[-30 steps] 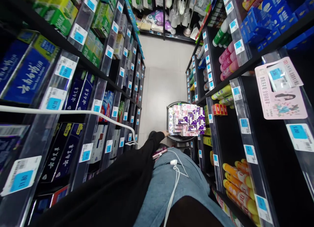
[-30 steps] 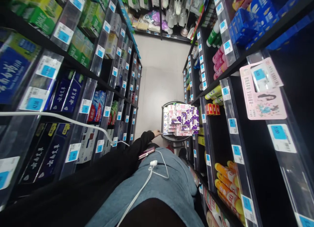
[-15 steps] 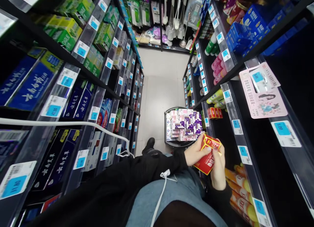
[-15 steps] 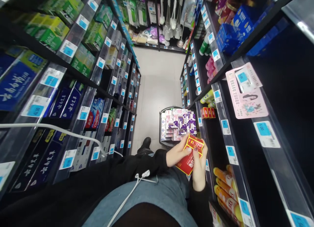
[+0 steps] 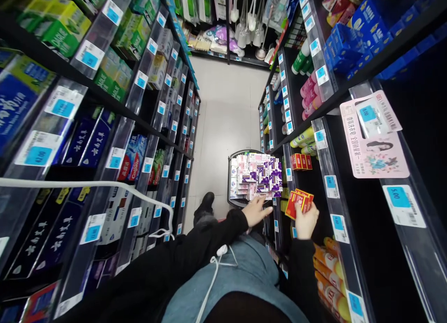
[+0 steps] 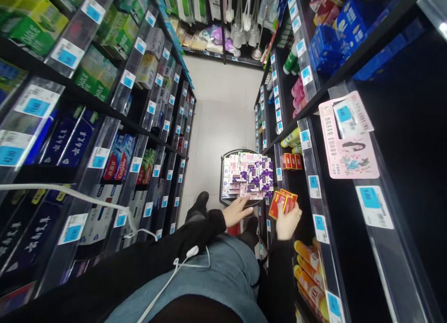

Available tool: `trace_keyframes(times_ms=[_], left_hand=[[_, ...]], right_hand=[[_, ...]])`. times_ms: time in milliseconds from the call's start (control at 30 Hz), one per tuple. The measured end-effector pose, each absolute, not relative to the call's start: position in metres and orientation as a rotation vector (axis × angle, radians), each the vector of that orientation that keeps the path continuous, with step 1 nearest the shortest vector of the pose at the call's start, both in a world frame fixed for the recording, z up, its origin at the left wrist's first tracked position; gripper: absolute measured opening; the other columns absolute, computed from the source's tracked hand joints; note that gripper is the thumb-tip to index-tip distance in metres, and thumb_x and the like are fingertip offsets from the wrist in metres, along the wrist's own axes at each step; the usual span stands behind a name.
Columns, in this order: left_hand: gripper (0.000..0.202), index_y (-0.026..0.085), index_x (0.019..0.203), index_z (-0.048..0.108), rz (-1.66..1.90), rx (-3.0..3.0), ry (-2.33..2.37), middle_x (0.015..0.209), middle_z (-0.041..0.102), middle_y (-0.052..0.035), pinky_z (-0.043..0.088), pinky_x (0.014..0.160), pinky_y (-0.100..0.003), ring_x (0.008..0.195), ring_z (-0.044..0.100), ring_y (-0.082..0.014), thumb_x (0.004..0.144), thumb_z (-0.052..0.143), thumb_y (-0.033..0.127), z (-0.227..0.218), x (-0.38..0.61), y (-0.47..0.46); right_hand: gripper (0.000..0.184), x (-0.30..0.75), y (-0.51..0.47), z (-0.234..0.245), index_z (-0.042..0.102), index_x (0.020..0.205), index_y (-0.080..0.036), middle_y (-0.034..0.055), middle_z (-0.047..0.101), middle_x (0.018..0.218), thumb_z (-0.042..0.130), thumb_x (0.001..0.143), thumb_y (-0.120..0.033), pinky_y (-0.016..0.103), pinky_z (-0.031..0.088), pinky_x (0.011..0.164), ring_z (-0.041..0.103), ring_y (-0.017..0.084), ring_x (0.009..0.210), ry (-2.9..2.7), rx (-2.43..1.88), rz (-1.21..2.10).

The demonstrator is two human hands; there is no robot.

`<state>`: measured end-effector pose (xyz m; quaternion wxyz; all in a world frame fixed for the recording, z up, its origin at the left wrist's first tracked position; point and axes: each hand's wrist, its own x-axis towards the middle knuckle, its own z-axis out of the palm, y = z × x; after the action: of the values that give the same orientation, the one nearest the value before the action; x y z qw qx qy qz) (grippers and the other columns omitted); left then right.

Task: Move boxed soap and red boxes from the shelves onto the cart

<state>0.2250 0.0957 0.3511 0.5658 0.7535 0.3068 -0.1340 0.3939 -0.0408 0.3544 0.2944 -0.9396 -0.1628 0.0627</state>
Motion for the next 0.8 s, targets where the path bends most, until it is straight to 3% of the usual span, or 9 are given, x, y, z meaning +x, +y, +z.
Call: trace_keyframes(times_ms=[100, 267, 367, 633, 800], left_hand=[[0.063, 0.013, 0.148, 0.040, -0.489, 1.808, 0.806, 0.144, 0.049, -0.0153, 0.033, 0.114, -0.034, 0.134, 0.046, -0.0261, 0.097, 0.039, 0.050, 0.325, 0.196, 0.118], [0.062, -0.001, 0.144, 0.043, -0.713, 1.769, 1.154, 0.139, 0.049, -0.0296, 0.031, 0.112, -0.049, 0.131, 0.046, -0.0410, 0.097, 0.040, 0.040, 0.275, 0.126, 0.133], [0.062, -0.004, 0.143, 0.042, -0.831, 1.701, 1.277, 0.137, 0.049, -0.0329, 0.035, 0.108, -0.049, 0.128, 0.049, -0.0430, 0.098, 0.037, 0.038, 0.253, 0.091, 0.127], [0.060, 0.005, 0.144, 0.044, -0.914, 1.660, 1.265, 0.138, 0.052, -0.0245, 0.038, 0.109, -0.038, 0.129, 0.052, -0.0325, 0.097, 0.039, 0.041, 0.223, 0.068, 0.095], [0.063, 0.010, 0.147, 0.042, -0.934, 1.709, 1.228, 0.143, 0.051, -0.0178, 0.035, 0.112, -0.036, 0.131, 0.050, -0.0292, 0.095, 0.037, 0.043, 0.224, 0.084, 0.106]], right_hand=[[0.083, 0.459, -0.015, 0.313, 0.046, 0.133, 0.002, 0.0296, 0.051, 0.122, 0.059, 0.074, -0.055, 0.053, 0.033, 0.105, 0.046, 0.042, 0.118, -0.361, -2.759, 0.160], [0.077, 0.518, 0.027, 0.264, 0.043, 0.135, -0.003, 0.0314, 0.043, 0.135, 0.061, 0.077, -0.050, 0.056, 0.037, 0.101, 0.038, 0.043, 0.127, -0.352, -2.897, 0.229], [0.075, 0.536, 0.041, 0.246, 0.043, 0.134, -0.006, 0.0306, 0.043, 0.136, 0.063, 0.076, -0.049, 0.057, 0.037, 0.101, 0.037, 0.043, 0.128, -0.388, -2.924, 0.237], [0.075, 0.565, 0.056, 0.230, 0.042, 0.129, 0.002, 0.0335, 0.044, 0.132, 0.067, 0.072, -0.041, 0.051, 0.028, 0.109, 0.039, 0.040, 0.127, -0.559, -2.891, 0.325], [0.073, 0.536, 0.073, 0.264, 0.037, 0.136, 0.002, 0.0368, 0.037, 0.136, 0.057, 0.081, -0.042, 0.064, 0.026, 0.103, 0.035, 0.046, 0.127, -0.549, -2.846, 0.311]])
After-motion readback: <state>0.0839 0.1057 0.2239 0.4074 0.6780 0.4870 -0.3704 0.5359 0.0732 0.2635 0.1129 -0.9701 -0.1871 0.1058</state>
